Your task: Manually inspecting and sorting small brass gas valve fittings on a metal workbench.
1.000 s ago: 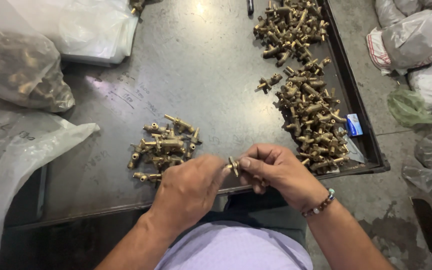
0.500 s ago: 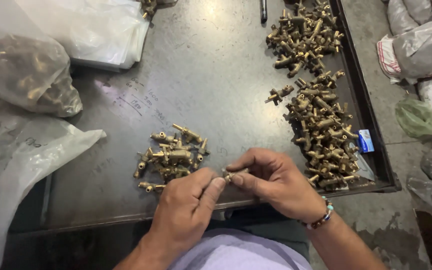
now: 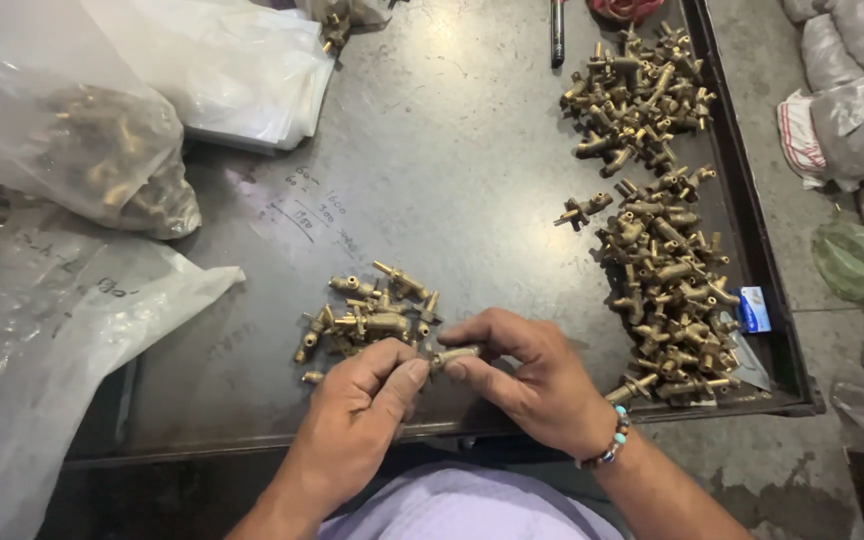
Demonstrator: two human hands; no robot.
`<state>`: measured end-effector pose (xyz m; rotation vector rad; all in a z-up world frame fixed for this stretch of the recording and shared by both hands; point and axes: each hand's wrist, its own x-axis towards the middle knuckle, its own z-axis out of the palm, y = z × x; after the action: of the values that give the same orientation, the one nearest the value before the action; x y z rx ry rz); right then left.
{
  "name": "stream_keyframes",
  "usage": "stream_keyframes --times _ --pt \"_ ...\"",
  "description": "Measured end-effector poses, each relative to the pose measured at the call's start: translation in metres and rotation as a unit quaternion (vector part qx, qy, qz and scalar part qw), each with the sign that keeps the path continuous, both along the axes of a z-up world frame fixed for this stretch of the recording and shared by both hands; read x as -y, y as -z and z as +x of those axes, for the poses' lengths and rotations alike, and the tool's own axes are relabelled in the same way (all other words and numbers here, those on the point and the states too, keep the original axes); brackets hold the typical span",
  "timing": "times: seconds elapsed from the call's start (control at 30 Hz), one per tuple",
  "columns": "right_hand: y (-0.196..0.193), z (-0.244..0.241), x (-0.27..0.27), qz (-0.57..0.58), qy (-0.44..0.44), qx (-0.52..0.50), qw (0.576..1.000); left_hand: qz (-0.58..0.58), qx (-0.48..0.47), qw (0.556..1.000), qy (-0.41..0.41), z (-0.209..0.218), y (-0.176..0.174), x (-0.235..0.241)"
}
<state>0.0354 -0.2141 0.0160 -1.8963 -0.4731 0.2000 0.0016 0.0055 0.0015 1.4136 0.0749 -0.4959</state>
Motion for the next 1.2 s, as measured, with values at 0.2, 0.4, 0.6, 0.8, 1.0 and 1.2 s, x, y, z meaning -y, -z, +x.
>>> stream_keyframes --times 0.2,0.4,0.6,0.8,1.0,1.2 --pt "0.01 0.003 -0.007 0.091 0.009 -0.207 0.974 0.25 0.329 0.909 -0.051 0.005 -0.03 0.003" --pt "0.002 0.004 -0.01 0.07 0.025 -0.318 0.945 0.325 0.444 0.835 -0.002 0.003 -0.03 -0.006" --pt "0.017 -0.003 -0.004 0.099 0.032 -0.375 0.921 0.32 0.448 0.835 0.004 0.0 -0.028 -0.008" --pt "0.001 0.003 0.001 0.046 0.167 -0.167 0.971 0.347 0.436 0.83 -0.039 0.003 -0.028 -0.026" --pt "-0.013 0.034 0.044 -0.132 0.316 -0.032 0.939 0.346 0.405 0.843 -0.069 0.007 -0.024 -0.046" --pt "-0.013 0.08 0.071 -0.355 0.271 0.203 0.871 0.371 0.357 0.855 -0.065 0.014 -0.019 -0.053"
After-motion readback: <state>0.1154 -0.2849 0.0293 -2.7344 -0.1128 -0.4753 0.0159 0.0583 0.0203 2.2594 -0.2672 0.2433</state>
